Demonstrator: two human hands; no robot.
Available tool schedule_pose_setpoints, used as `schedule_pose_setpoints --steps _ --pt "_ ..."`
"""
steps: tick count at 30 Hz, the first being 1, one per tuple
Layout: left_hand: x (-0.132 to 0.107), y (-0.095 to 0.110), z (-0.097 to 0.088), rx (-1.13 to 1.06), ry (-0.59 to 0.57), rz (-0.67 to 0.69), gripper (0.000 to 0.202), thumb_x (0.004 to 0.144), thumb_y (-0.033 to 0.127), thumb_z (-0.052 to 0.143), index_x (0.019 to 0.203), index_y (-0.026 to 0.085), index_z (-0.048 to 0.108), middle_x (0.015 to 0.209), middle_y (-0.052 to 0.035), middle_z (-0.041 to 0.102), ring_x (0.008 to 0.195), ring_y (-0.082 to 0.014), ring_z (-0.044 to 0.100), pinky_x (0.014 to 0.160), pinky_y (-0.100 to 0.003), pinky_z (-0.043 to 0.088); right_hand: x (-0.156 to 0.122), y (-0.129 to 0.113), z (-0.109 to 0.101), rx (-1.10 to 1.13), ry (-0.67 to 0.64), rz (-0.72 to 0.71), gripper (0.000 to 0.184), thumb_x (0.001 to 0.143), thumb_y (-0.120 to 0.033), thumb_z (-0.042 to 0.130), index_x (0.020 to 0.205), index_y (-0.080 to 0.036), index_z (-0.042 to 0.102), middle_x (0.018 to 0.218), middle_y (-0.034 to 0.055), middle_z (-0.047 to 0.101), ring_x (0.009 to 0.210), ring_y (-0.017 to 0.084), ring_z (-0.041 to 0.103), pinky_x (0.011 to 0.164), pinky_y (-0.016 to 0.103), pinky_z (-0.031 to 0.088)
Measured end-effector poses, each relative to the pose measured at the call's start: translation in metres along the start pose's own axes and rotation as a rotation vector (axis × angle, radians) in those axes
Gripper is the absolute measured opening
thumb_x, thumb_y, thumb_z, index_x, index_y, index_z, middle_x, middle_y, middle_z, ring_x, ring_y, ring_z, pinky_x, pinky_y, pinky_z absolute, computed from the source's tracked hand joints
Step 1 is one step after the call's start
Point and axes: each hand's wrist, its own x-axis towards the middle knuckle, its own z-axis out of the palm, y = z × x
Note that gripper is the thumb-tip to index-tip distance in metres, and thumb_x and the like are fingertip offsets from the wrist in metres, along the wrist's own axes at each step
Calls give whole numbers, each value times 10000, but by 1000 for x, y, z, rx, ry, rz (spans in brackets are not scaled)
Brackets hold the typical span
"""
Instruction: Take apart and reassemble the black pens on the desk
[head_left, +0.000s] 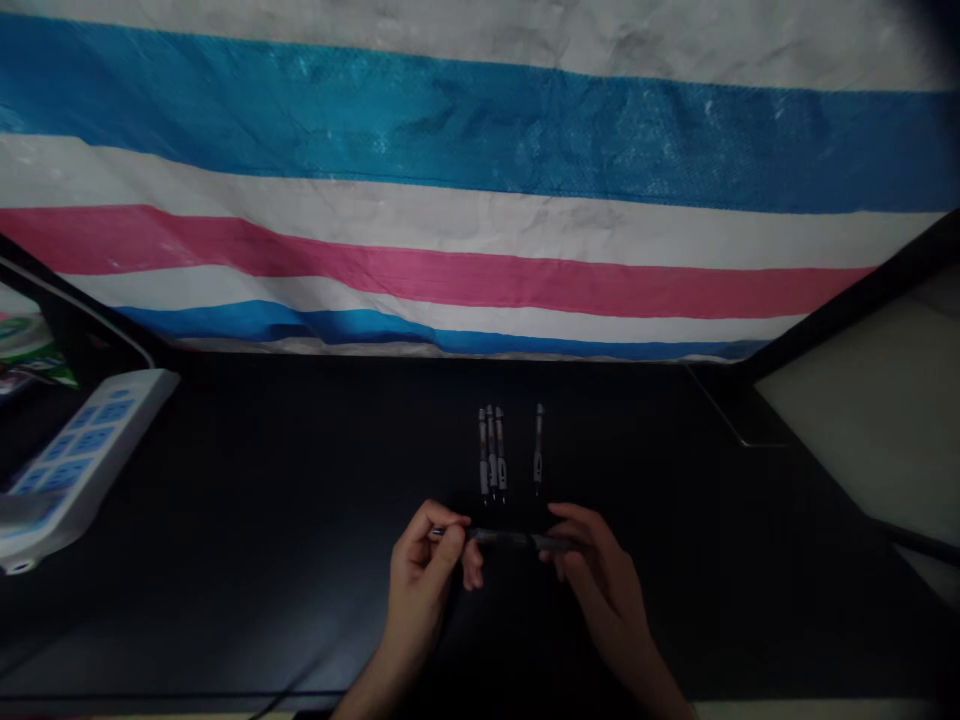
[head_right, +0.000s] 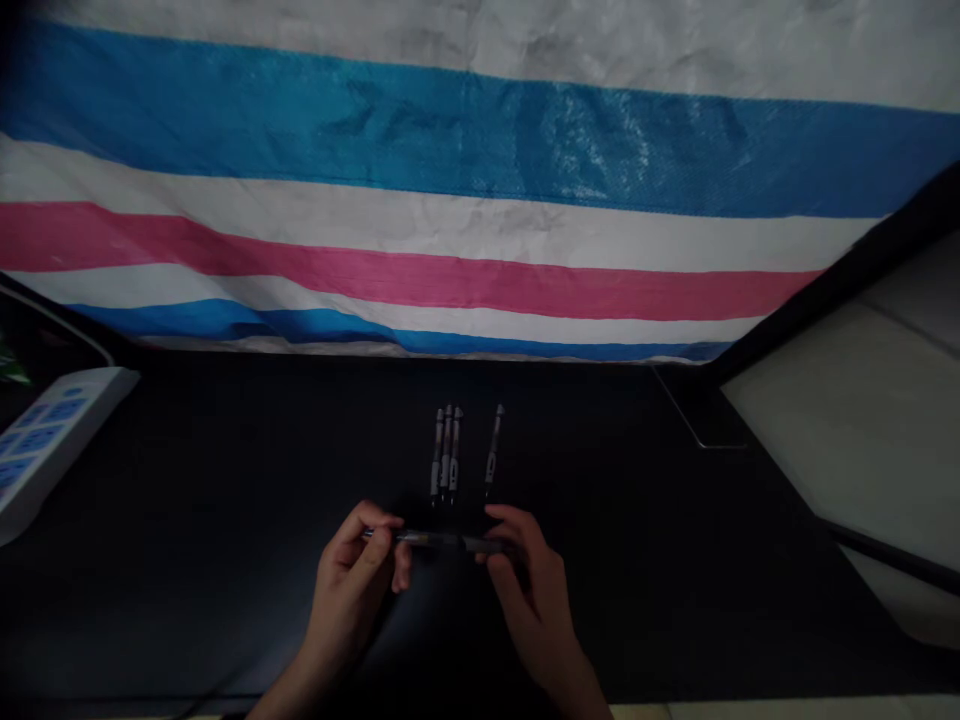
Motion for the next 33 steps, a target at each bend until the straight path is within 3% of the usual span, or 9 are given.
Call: schedule_pose_setpoints --steps 2,4,6,11,13,15,20,26,33 --pt "0 1 0 -18 21 9 291 814 425 690 816 162 564 515 28 599 433 -85 522 460 -181 391 -1 1 1 0 12 13 192 922 -342 515 1074 -228 539 835 9 654 720 150 636 645 226 485" --pt "0 1 0 -31 39 1 297 807 428 697 806 163 562 509 32 593 431 -81 513 461 -177 387 -1 2 0 -45 -19 23 135 932 -338 507 924 -221 572 693 -16 607 628 136 600 583 213 453" --pt "0 1 -1 -33 38 -11 307 796 435 706 809 162 565 510 32 595 426 -80 509 452 -173 380 -1 2 0 -59 -59 6 237 958 -357 449 832 -212 589 605 -26 552 560 127 553 554 217 427" --pt "-1 0 -1 -43 30 11 290 815 423 694 811 162 568 508 31 603 429 -75 514 463 -167 385 0 2 0 31 -1 -2 220 921 -359 517 1091 -224 553 818 15 655 711 157 628 649 239 484" --pt "0 0 -2 -52 32 13 282 825 417 686 811 162 565 514 33 604 432 -71 510 466 -165 384 0 2 0 -15 -8 14 141 923 -338 514 918 -219 590 702 -5 623 634 144 606 590 221 463" --pt "0 0 -2 -50 29 9 280 829 416 682 816 161 565 519 32 605 433 -70 507 462 -163 379 1 1 0 -53 -39 2 248 953 -329 448 790 -214 596 606 -20 571 561 128 567 555 215 441" --pt "0 1 -2 -45 28 16 279 836 416 674 821 161 562 512 36 595 435 -70 502 468 -165 377 3 1 1 -98 36 -71 199 904 -292 534 1089 -236 583 909 24 682 774 159 660 672 228 498" --pt "2 0 -4 -35 67 16 296 823 440 678 817 168 563 506 45 583 425 -66 480 455 -161 358 2 -1 3 -255 -67 -182 220 945 -319 455 825 -210 603 689 -4 615 621 141 586 615 235 441" --pt "3 0 -9 17 52 54 282 824 438 678 844 171 592 492 61 535 431 -52 439 480 -155 324 -3 -5 3 -69 -231 41 481 964 -449 391 555 -199 436 539 -23 447 522 119 438 547 240 364"
